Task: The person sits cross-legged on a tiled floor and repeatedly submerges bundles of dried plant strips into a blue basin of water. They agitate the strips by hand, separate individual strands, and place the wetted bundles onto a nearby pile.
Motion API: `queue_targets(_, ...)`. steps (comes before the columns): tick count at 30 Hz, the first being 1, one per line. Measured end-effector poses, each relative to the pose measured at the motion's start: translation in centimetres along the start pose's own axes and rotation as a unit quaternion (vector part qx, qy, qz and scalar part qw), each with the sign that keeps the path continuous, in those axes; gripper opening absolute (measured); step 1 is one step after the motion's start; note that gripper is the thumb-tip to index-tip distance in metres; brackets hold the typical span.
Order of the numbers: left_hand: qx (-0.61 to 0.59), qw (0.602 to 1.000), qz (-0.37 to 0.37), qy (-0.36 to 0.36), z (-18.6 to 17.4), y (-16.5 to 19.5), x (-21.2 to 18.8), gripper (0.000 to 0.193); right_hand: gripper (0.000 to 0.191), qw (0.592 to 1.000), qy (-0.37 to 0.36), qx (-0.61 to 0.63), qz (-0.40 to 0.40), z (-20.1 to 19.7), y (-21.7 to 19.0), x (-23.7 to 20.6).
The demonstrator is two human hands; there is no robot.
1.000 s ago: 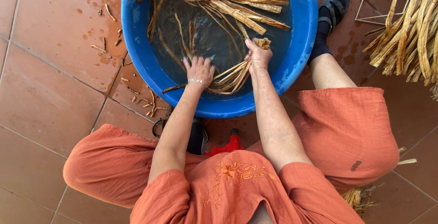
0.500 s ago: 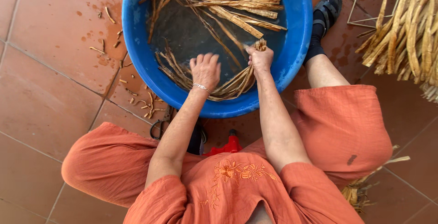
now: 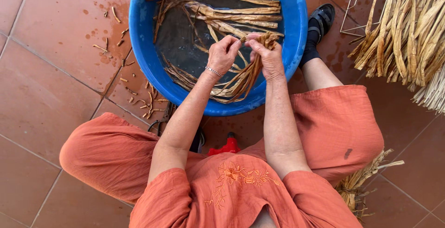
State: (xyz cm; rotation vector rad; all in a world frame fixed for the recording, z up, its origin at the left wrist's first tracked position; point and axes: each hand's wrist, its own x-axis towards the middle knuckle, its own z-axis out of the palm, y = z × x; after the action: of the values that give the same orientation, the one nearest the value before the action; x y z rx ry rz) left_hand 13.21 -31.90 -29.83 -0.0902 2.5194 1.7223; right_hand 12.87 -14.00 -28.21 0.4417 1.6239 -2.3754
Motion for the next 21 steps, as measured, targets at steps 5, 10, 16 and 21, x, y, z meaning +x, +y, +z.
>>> queue_targets(5, -0.152, 0.986, -0.061, -0.038, 2.8, -1.2, -0.9, 0.021, 0.019, 0.999, -0.029, 0.032, -0.005, 0.7, 2.1, -0.9)
queue_targets(10, -0.074, 0.986, -0.057, -0.139, 2.8, -2.2, -0.3, 0.027, 0.011, 0.995, 0.081, 0.05, -0.043, 0.4, 3.1, -0.7)
queue_targets(16, 0.074, 0.984, -0.007, -0.161, 2.4, -1.1, 0.1, 0.031, 0.009, 0.984, 0.128, 0.105, -0.066, 0.5, 3.9, 1.6)
queue_targets(21, 0.235, 0.932, 0.218, -0.171, 1.0, -1.1, -1.6, 0.024, 0.011, 0.964, 0.232, 0.127, -0.041, -1.9, 2.8, 4.6)
